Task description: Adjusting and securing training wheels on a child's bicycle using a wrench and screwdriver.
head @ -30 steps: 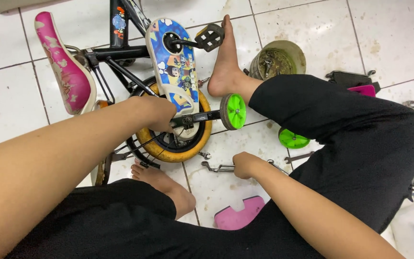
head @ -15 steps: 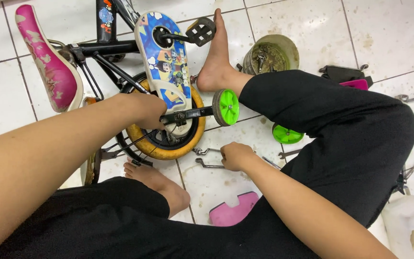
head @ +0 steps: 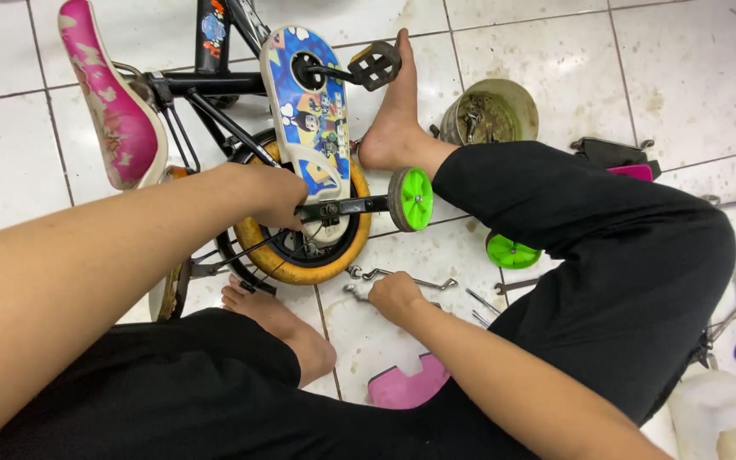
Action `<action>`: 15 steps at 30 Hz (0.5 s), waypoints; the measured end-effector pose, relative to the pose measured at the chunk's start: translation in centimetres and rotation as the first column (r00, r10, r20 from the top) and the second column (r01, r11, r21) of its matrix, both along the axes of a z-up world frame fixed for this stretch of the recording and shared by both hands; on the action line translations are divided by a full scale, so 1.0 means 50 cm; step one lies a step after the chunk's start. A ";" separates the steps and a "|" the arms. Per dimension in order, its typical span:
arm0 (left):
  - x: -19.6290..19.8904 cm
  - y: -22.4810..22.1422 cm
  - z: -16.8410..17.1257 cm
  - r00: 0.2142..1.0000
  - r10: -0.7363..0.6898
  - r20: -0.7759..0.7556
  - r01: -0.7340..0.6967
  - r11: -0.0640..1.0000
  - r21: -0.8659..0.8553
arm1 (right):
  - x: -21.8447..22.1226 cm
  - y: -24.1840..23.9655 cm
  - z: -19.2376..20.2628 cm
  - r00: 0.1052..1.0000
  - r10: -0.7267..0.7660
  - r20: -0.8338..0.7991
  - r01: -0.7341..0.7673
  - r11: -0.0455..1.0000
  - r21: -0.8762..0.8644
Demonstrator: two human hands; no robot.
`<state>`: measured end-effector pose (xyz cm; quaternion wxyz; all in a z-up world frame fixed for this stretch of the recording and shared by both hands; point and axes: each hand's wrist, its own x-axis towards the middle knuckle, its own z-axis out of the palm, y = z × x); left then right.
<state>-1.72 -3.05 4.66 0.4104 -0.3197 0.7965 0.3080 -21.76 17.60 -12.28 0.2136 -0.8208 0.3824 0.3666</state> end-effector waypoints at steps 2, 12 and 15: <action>0.002 -0.002 0.011 1.000 0.011 0.005 -0.011 1.000 -0.002 | 0.001 -0.026 0.099 0.968 -0.159 0.196 0.143 0.985 0.093; 0.012 0.001 -0.025 1.000 0.002 -0.030 -0.001 1.000 0.018 | -0.068 -0.092 0.272 0.306 -0.943 -0.134 0.650 0.104 0.752; 0.026 0.007 -0.020 0.999 0.038 -0.037 -0.038 0.999 0.005 | -0.079 -0.086 0.258 0.331 -0.933 -0.143 0.775 0.182 0.605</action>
